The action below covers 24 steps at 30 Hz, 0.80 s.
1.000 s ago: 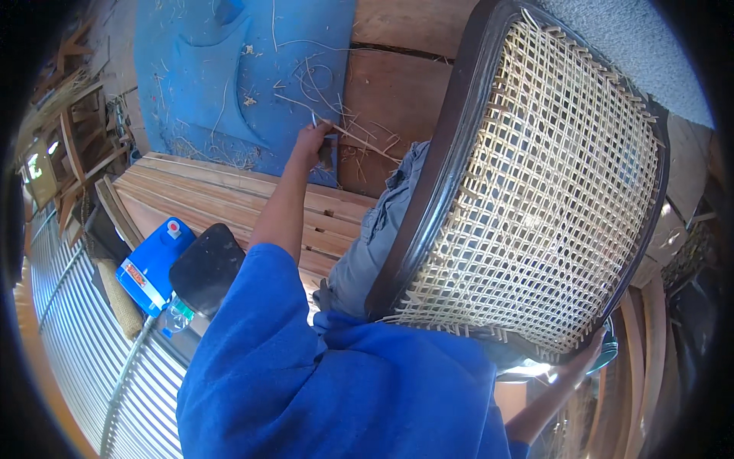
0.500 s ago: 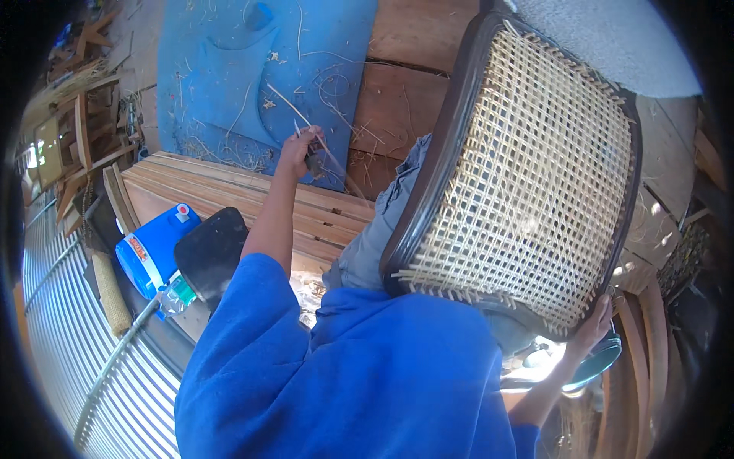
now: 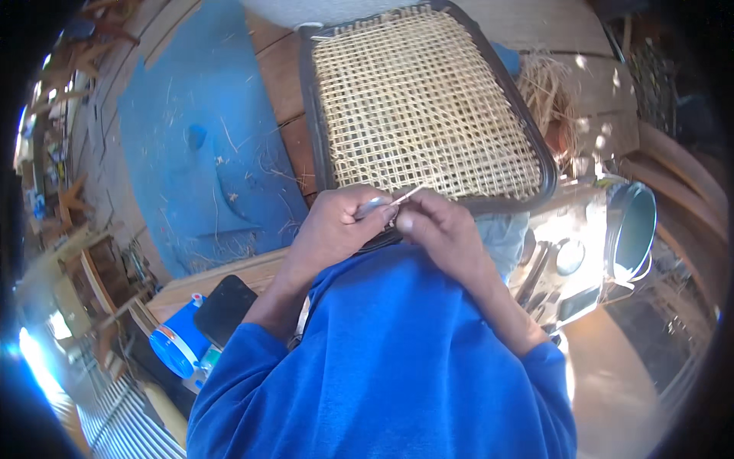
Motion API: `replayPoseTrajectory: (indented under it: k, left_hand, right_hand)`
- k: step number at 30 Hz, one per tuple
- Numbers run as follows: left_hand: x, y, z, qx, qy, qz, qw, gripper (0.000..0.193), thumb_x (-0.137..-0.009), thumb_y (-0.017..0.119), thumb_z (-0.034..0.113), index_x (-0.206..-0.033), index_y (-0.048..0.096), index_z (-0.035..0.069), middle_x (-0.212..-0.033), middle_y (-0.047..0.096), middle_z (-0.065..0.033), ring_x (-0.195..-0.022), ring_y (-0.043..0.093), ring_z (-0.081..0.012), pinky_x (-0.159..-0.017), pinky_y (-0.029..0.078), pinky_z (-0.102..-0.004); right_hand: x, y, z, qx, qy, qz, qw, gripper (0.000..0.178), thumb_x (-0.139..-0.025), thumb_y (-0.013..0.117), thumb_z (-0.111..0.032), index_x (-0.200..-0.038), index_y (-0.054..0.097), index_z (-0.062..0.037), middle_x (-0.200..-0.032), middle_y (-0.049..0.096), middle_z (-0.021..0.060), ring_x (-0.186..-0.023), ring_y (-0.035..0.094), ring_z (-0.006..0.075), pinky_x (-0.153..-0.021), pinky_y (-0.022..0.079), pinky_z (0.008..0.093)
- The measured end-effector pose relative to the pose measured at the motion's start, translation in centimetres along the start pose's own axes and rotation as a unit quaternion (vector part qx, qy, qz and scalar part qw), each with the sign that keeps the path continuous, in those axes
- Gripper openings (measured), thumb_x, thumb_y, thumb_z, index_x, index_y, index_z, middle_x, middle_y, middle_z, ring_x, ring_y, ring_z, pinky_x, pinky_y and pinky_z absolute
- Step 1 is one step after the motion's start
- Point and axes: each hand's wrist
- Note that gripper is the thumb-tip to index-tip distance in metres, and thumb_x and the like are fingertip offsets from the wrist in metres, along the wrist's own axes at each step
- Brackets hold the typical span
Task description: Repairing the cane mesh of a chair seat using a tool and new rattan strips.
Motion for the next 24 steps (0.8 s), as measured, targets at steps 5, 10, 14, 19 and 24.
replayPoseTrajectory:
  k: [5,10,14,19,24]
  left_hand:
    - [-0.5,2.3,0.7,-0.14,0.004,-0.003,0.99,0.018,-0.085,0.061,0.017,-0.093,0.065,0.0,-0.074,0.064,-0.0094,-0.068,0.059,-0.0117,-0.063,0.047,-0.0268]
    - [-1.7,3.4,0.1,-0.122,-0.099,-0.033,0.987,0.021,-0.087,0.059,0.02,-0.098,0.063,0.002,-0.065,0.059,-0.0048,-0.058,0.054,-0.0101,-0.055,0.044,-0.0263]
    - [-0.8,1.7,-0.8,-0.095,-0.18,-0.028,0.979,0.023,-0.087,0.058,0.022,-0.099,0.062,0.002,-0.062,0.054,0.0006,-0.054,0.048,-0.0067,-0.05,0.039,-0.0227]
    - [-0.3,1.0,-1.5,-0.102,-0.2,-0.027,0.974,0.022,-0.086,0.06,0.021,-0.096,0.062,0.002,-0.062,0.052,0.0024,-0.053,0.046,-0.0063,-0.049,0.038,-0.0208]
    - [-0.4,0.8,-3.0,-0.094,-0.199,0.038,0.975,0.019,-0.086,0.061,0.018,-0.094,0.061,0.001,-0.065,0.055,-0.0011,-0.051,0.047,-0.0073,-0.047,0.037,-0.0209]
  right_hand:
    - [0.6,-1.3,2.4,-0.132,0.025,0.029,0.991,0.016,-0.09,0.056,-0.015,-0.089,0.062,-0.0005,-0.073,0.061,0.0019,-0.065,0.055,0.0053,-0.059,0.046,0.0196]
    - [-0.3,-4.0,5.2,-0.206,0.037,0.196,0.958,0.017,-0.087,0.058,-0.016,-0.075,0.06,-0.0038,-0.061,0.056,0.0,-0.054,0.05,0.0054,-0.052,0.04,0.0191]
    - [-0.9,-7.2,6.3,-0.232,0.016,0.267,0.935,0.018,-0.089,0.057,-0.018,-0.074,0.058,-0.0076,-0.066,0.057,0.0002,-0.056,0.053,0.0074,-0.053,0.042,0.0204]
    - [-0.4,-7.5,7.5,-0.301,0.039,0.3,0.904,0.015,-0.087,0.06,-0.021,-0.08,0.057,-0.0083,-0.069,0.058,0.0008,-0.058,0.056,0.0087,-0.052,0.044,0.0211]
    - [-0.1,-7.4,7.3,-0.382,0.012,0.288,0.878,0.014,-0.088,0.06,-0.018,-0.082,0.058,-0.0058,-0.071,0.06,0.0029,-0.059,0.057,0.0112,-0.055,0.046,0.0228]
Point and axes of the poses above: each hand's wrist, its own x-axis away from the middle knuckle, its own y-axis out of the palm, z = x × y
